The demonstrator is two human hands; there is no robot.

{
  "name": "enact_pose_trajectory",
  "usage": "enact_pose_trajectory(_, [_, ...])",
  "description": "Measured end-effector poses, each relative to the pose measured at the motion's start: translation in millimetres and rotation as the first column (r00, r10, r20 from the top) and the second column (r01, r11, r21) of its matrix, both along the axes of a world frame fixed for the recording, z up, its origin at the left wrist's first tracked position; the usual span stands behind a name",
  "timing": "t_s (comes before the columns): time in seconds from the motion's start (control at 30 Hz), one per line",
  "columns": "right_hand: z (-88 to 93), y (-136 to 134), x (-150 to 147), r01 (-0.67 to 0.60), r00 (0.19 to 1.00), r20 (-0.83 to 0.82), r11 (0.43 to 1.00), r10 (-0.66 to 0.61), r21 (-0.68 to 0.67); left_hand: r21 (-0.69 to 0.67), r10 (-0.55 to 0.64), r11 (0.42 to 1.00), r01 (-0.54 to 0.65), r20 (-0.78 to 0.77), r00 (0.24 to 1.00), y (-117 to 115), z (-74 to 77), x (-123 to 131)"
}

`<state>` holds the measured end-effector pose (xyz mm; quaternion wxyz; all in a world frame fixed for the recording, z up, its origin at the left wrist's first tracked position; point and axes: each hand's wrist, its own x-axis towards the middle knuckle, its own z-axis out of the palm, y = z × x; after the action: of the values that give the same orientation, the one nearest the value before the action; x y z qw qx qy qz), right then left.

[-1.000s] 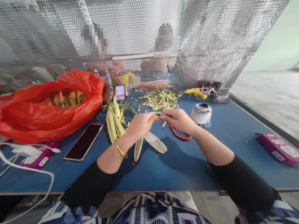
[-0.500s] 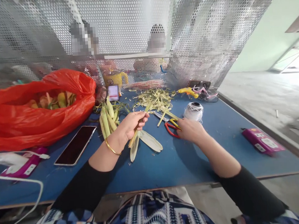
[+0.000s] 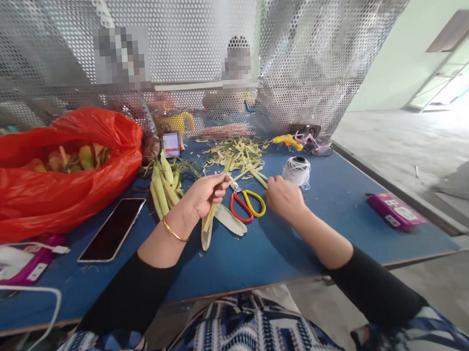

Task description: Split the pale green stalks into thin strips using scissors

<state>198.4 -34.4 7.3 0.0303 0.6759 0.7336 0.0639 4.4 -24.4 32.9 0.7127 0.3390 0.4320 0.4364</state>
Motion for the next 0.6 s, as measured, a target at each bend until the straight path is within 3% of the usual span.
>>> enact_pose_trajectory(0.07, [-0.6,9.4,10.1,0.075,0.997,0.013,0.996,-0.075,-0.038,-0.002,0.002,1.0,-0.002,0.003,1.0,-0.7,0.8,0.3])
enact_pose_trajectory(0.4, [-9.4,26.2,23.0,0.169,0.984,-0.048,0.983,-0.173,-0.074,-0.011,-0.013,1.0,0.013,0.044,0.999,-0.2,0.0,-1.6])
enact_pose_trajectory(0.6, [-10.9,30.6,24.7,0.161,0.981,-0.098,0.983,-0.169,-0.086,-0.008,-0.016,1.0,0.017,0.039,0.999,-1.2,-1.0,0.2])
